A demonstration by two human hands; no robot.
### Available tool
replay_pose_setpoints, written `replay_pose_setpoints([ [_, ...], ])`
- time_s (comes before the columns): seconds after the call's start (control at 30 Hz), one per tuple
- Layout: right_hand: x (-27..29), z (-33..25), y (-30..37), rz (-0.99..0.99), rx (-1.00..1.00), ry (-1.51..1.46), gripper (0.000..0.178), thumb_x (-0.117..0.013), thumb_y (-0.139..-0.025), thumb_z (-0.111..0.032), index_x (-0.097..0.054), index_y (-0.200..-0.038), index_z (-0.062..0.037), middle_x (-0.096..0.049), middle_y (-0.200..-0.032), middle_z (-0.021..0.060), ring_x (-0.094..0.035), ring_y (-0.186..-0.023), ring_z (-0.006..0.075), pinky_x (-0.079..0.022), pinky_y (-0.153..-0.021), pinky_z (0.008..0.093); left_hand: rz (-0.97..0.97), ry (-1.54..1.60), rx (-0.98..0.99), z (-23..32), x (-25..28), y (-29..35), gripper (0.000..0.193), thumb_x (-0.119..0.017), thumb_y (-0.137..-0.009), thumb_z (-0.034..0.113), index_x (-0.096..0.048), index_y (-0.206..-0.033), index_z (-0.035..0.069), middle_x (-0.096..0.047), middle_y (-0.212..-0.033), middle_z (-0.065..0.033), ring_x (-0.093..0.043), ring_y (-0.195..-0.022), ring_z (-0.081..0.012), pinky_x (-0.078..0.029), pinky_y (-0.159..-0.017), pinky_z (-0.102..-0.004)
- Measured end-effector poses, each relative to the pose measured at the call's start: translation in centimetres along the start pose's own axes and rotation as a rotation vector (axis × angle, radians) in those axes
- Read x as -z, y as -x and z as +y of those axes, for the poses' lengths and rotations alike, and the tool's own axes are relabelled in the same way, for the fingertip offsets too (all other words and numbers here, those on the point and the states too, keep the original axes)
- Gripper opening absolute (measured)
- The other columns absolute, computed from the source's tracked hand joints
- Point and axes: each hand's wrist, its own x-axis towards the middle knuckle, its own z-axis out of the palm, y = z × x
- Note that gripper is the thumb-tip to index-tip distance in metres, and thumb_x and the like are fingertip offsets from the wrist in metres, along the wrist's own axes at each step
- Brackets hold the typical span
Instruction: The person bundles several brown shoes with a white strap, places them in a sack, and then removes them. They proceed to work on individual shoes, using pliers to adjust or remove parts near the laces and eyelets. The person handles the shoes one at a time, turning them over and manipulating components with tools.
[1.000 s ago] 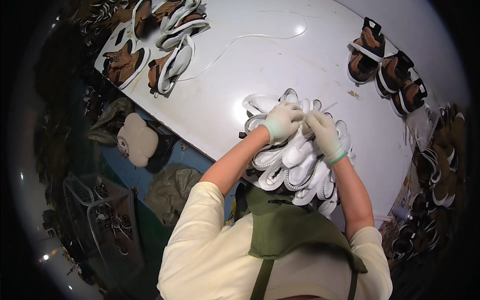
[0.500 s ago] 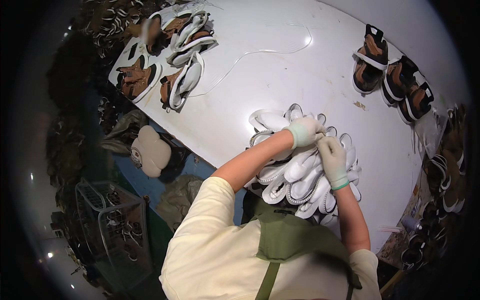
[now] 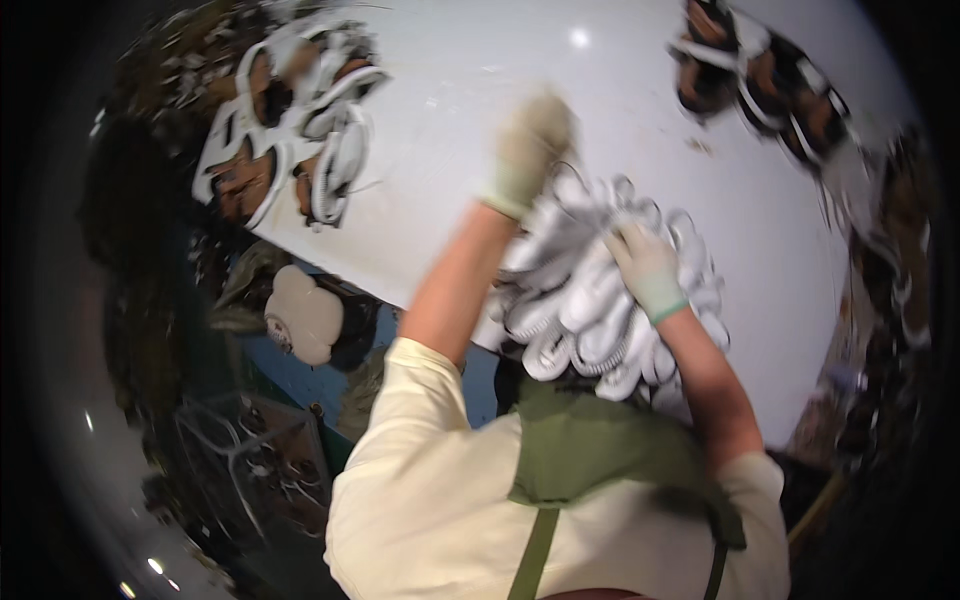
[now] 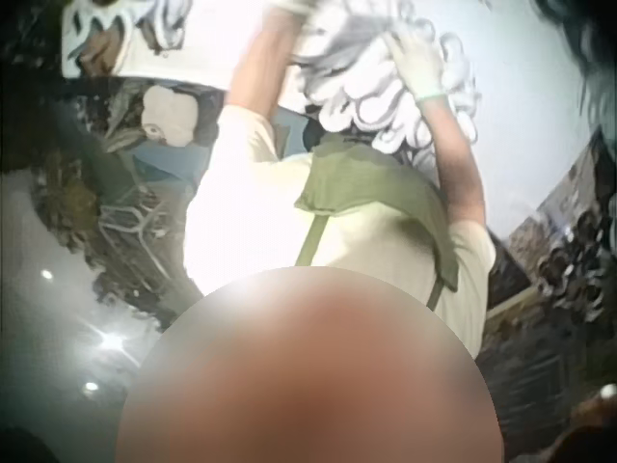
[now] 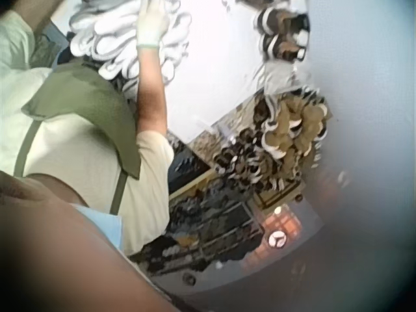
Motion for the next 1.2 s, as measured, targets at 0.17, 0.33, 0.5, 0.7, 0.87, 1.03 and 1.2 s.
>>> replay_pose_setpoints([
  [0.17, 0.6, 0.1, -0.4, 0.041, 0.054, 0.008, 0.024, -0.057, -0.088, -0.033, -0.058, -0.086, -0.0094, -0.064, -0.084, 0.012, -0.063, -0.075, 0.0344, -0.05, -0.066, 0.0463, -0.25, 0.312, -0.583, 17.1, 4.2, -2.8, 0.031, -0.038, -0.079, 0.007, -0.025, -0.053, 0.018, -0.019, -0.054, 0.004, -0.016, -0.045, -0.0116, -0.012, -0.045, -0.031],
  [0.33, 0.5, 0.5, 0.0, 0.066, -0.045, 0.166, 0.023, -0.059, -0.086, -0.034, -0.061, -0.086, -0.0113, -0.065, -0.082, 0.0088, -0.065, -0.076, 0.0313, -0.051, -0.066, 0.0427, 0.027, -0.65, -0.681, 14.5, 0.3, -2.0, 0.021, -0.049, -0.088, 0.013, -0.065, -0.075, 0.008, -0.057, -0.072, -0.0066, -0.049, -0.062, -0.0139, -0.04, -0.057, -0.0309],
  [0.5, 1.0, -0.4, -0.8, -0.051, -0.165, 0.016, 0.023, -0.065, -0.08, -0.033, -0.068, -0.089, -0.0113, -0.068, -0.084, 0.0113, -0.067, -0.079, 0.0276, -0.053, -0.07, 0.0379, -0.589, -1.116, -0.1, -4.5, 3.2, 4.1, 0.028, -0.062, -0.085, 0.013, -0.062, -0.112, 0.004, -0.063, -0.108, -0.014, -0.063, -0.099, -0.0305, -0.05, -0.086, -0.036],
  [0.7, 1.3, 2.9, -1.6, -0.18, -0.376, -0.536, 0.02, -0.07, -0.075, -0.013, -0.07, -0.092, -0.0017, -0.068, -0.083, 0.0034, -0.062, -0.076, 0.0112, -0.05, -0.071, 0.0243, -0.567, -1.078, -0.194, -9.9, 1.2, 7.7, 0.026, -0.065, -0.079, 0.011, -0.066, -0.105, 0.011, -0.062, -0.107, -0.0113, -0.057, -0.1, -0.0316, -0.047, -0.089, -0.04],
  [0.87, 1.4, 3.5, -1.2, -0.185, -0.344, -0.604, 0.018, -0.07, -0.077, -0.007, -0.067, -0.092, 0.003, -0.066, -0.081, 0.0008, -0.059, -0.073, 0.006, -0.049, -0.066, 0.0202, -0.522, -0.874, -0.156, -10.2, 1.4, 8.0, 0.024, -0.064, -0.084, 0.013, -0.066, -0.107, 0.009, -0.063, -0.108, -0.0105, -0.058, -0.099, -0.0319, -0.046, -0.088, -0.0403],
  [1.03, 1.2, 3.5, -1.2, -0.166, -0.319, -0.537, 0.02, -0.066, -0.079, -0.014, -0.07, -0.096, -0.0029, -0.07, -0.088, 0.0063, -0.065, -0.081, 0.014, -0.052, -0.075, 0.0263, -0.543, -0.608, 0.031, -9.4, 0.8, 7.4, 0.017, -0.057, -0.091, 0.008, -0.064, -0.104, 0.0, -0.063, -0.106, -0.0103, -0.058, -0.1, -0.0242, -0.045, -0.09, -0.0328],
  [1.2, -0.2, 4.2, -0.9, -0.031, -0.374, -0.53, 0.023, -0.063, -0.082, -0.022, -0.07, -0.102, -0.0105, -0.072, -0.094, 0.0075, -0.068, -0.089, 0.0193, -0.052, -0.082, 0.0306, -0.234, -0.304, 0.375, -10.5, -1.1, 7.5, 0.017, -0.056, -0.096, 0.015, -0.063, -0.095, 0.0, -0.055, -0.075, 0.0031, -0.051, -0.068, -0.0074, -0.043, -0.062, -0.0226],
])
